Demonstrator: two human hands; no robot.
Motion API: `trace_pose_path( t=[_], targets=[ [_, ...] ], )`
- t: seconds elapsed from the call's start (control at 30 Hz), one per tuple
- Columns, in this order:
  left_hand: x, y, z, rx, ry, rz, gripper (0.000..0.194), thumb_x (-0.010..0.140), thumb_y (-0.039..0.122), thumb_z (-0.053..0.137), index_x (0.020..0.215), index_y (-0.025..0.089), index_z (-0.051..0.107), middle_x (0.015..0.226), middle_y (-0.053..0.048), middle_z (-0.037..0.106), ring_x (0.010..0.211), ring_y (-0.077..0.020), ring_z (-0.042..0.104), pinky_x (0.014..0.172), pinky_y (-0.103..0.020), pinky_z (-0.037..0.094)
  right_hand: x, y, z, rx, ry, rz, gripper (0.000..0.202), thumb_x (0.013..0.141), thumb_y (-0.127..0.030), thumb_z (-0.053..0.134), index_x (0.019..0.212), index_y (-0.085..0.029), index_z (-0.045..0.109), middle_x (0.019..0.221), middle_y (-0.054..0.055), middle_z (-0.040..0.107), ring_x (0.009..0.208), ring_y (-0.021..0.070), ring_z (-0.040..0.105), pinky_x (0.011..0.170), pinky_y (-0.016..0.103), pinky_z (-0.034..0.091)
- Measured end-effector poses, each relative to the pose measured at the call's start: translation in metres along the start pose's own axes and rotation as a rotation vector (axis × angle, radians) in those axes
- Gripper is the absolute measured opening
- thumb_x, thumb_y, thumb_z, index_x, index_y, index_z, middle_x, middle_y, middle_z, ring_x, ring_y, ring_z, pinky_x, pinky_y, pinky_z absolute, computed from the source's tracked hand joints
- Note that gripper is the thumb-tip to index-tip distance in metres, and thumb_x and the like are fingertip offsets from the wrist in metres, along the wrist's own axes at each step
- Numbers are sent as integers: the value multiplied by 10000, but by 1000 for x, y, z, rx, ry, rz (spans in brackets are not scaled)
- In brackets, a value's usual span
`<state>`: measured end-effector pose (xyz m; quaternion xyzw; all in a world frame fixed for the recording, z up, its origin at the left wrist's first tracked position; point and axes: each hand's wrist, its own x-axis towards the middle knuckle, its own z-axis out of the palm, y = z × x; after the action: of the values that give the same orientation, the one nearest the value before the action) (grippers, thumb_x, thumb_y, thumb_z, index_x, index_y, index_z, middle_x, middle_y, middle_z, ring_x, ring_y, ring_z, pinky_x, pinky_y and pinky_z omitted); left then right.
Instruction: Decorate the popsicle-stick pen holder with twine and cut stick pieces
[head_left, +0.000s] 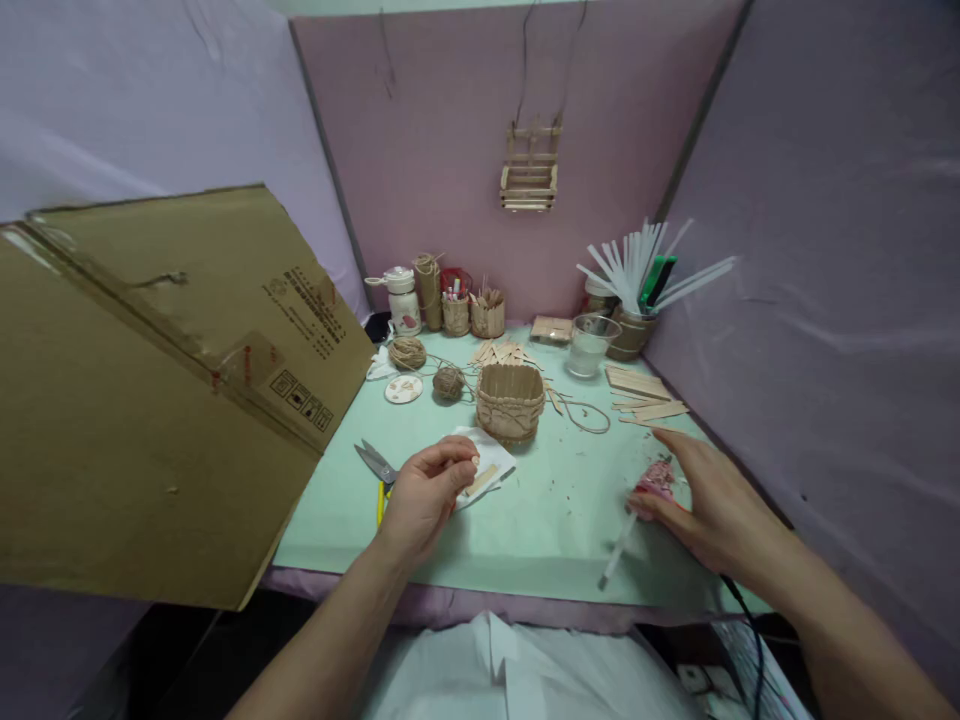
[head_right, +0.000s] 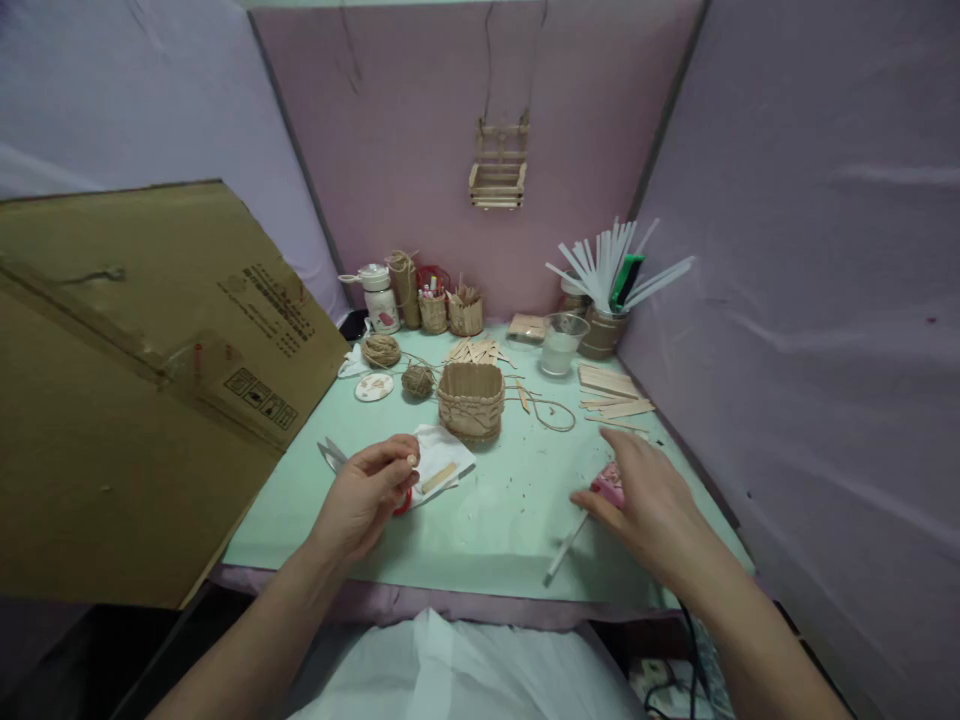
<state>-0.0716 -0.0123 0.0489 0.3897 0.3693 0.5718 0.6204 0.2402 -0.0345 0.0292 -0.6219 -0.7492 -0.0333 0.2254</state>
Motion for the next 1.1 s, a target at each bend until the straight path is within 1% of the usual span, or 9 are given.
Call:
trace_pose_path(
  t=[0.07, 0.17, 0.23, 0.3, 0.43, 0.53, 0.77, 0.9, 1.1],
  targets=[
    [8, 4, -2, 36, -1, 27, 104, 595, 190, 765, 664, 167, 690, 870, -12, 572, 722, -89, 492, 605, -192, 384, 42, -14, -3, 215, -87, -65, 836, 739, -499, 633, 1409, -198, 234, 1399, 169, 379, 1253, 321, 393, 997, 483, 360],
    [22, 6, -6, 122, 1, 94, 97, 624, 215, 752, 697, 184, 696, 884, -6, 584, 737, -91, 505, 630, -202, 392, 105, -29, 15, 603, -273, -140, 1120, 617, -421, 760, 1457, -243, 42, 1518, 144, 132, 1350, 323, 241, 1052, 498, 284],
    [31, 5, -9, 219, 1, 158, 91, 642, 227, 741, 709, 186, 695, 877, -7, 591, 766, -103, 521, 664, -212, 401, 137, -34, 35, 678, -312, -167, 1213, 551, -398, 801, 1460, -233, 15, 1522, 151, 110, 1368, 313, 205, 1077, 478, 246],
    [38, 2, -12, 334, 0, 212, 93, 657, 241, 729, 721, 183, 697, 878, -16, 603, 810, -123, 540, 714, -230, 413, 154, -36, 53, 745, -347, -185, 1235, 542, -377, 809, 1461, -227, -3, 1500, 159, 195, 1360, 288, 242, 1089, 451, 228],
    [49, -2, -17, 536, 0, 264, 135, 684, 285, 700, 756, 171, 700, 879, -42, 642, 845, -160, 582, 757, -267, 440, 161, -40, 70, 879, -397, -177, 1200, 560, -342, 805, 1463, -226, 22, 1480, 136, 270, 1327, 263, 322, 1085, 404, 261],
    [59, -1, -17, 652, 15, 312, 160, 699, 304, 675, 772, 163, 695, 846, -54, 670, 809, -173, 609, 721, -280, 467, 160, -44, 68, 962, -405, -127, 1184, 563, -319, 808, 1462, -228, 42, 1479, 125, 280, 1313, 260, 349, 1074, 392, 295],
    [98, 11, -9, 858, 0, 492, 91, 710, 248, 649, 745, 174, 689, 795, -41, 673, 752, -162, 612, 693, -277, 477, 168, -41, 59, 1079, -488, 100, 1054, 667, -429, 738, 1455, -266, 58, 1286, 137, 541, 1113, 257, 561, 851, 398, 520],
    [114, 11, -4, 1023, -54, 590, 68, 740, 201, 618, 744, 192, 685, 791, -32, 673, 753, -160, 602, 709, -284, 465, 166, -40, 57, 1116, -519, 206, 958, 674, -465, 726, 1434, -307, 165, 1262, 129, 562, 1100, 263, 569, 786, 369, 552],
    [124, 9, 3, 1231, -91, 691, 93, 770, 173, 591, 775, 201, 679, 804, -39, 677, 792, -180, 593, 746, -310, 447, 166, -40, 55, 1151, -542, 268, 938, 655, -488, 737, 1412, -311, 212, 1287, 118, 541, 1118, 260, 557, 748, 335, 567]
  ],
)
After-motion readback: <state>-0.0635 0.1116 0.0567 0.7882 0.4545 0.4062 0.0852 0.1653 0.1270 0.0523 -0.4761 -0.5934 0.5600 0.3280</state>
